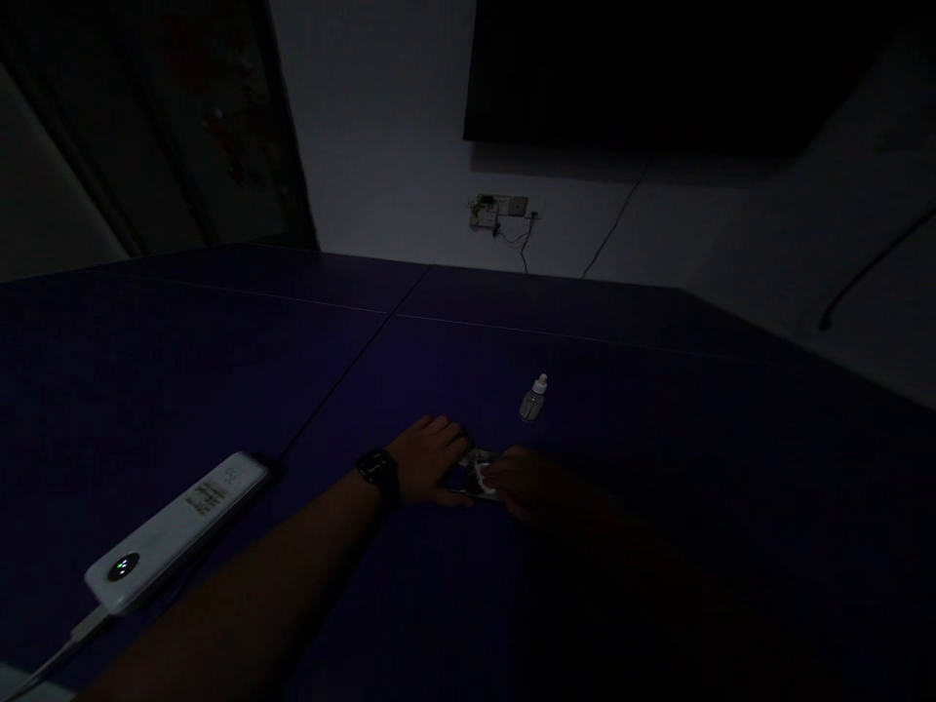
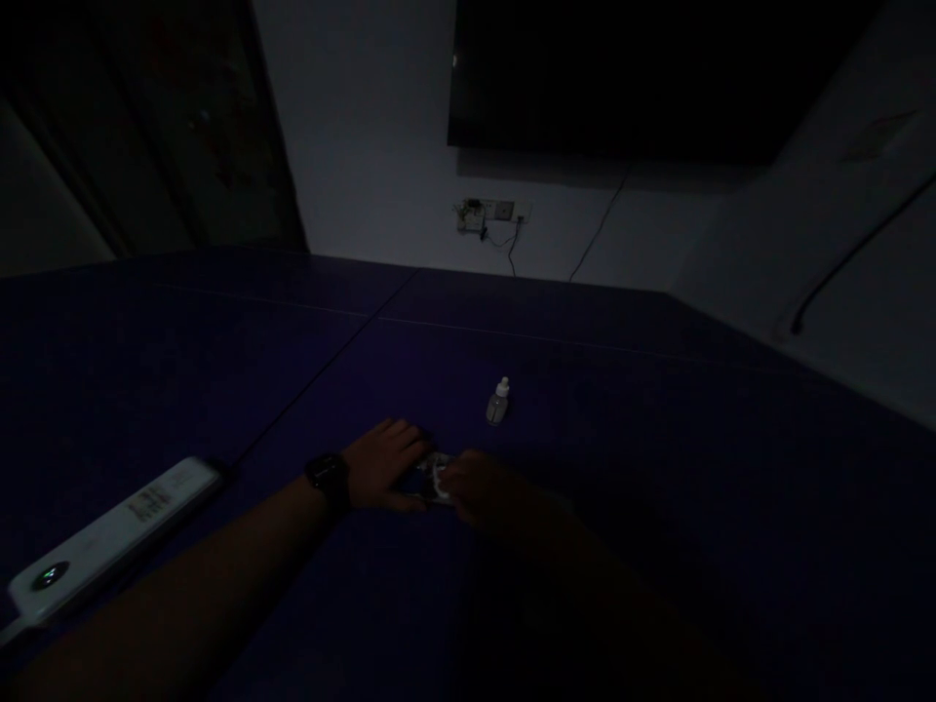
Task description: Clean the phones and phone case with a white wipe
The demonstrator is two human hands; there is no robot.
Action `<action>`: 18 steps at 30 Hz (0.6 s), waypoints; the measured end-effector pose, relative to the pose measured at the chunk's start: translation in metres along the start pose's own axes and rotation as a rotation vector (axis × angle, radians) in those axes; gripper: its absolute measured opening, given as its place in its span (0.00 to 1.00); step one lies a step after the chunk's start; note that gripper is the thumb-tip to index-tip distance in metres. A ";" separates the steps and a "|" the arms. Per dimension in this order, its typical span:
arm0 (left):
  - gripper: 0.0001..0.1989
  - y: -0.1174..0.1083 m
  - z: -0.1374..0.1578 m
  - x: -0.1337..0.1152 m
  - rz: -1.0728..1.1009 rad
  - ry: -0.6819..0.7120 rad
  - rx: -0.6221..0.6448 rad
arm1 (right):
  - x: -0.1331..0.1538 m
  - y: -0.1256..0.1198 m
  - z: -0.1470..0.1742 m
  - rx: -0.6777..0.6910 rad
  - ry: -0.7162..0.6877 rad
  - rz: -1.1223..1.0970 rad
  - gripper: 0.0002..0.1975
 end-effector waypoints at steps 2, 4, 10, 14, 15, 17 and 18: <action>0.36 0.000 0.000 0.000 0.009 -0.007 0.000 | 0.008 0.001 -0.003 0.034 -0.055 -0.016 0.13; 0.35 0.000 0.000 0.001 0.026 -0.017 -0.003 | 0.016 0.002 -0.008 0.048 -0.092 -0.025 0.13; 0.35 0.002 0.000 0.002 0.043 -0.018 0.009 | 0.009 0.000 -0.009 0.033 0.020 0.034 0.16; 0.36 0.001 0.000 0.002 0.057 -0.023 0.009 | 0.007 0.001 -0.003 0.075 0.019 0.019 0.15; 0.36 0.001 0.000 0.002 0.060 -0.026 0.011 | 0.009 0.003 -0.004 0.072 0.000 0.010 0.15; 0.35 0.001 0.000 0.002 0.066 -0.036 0.016 | 0.013 0.007 -0.007 0.037 -0.033 0.006 0.15; 0.34 0.001 0.000 0.002 0.072 -0.040 0.019 | 0.013 0.007 -0.008 0.011 -0.029 0.017 0.15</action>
Point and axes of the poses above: each hand's wrist, its own z-axis away from the middle knuckle, its own y-axis out of the palm, x = y × z, the point moved 6 cm from there along -z, towards the middle knuckle, and after that the axes turned 3 degrees about -z, right-handed, at the moved point
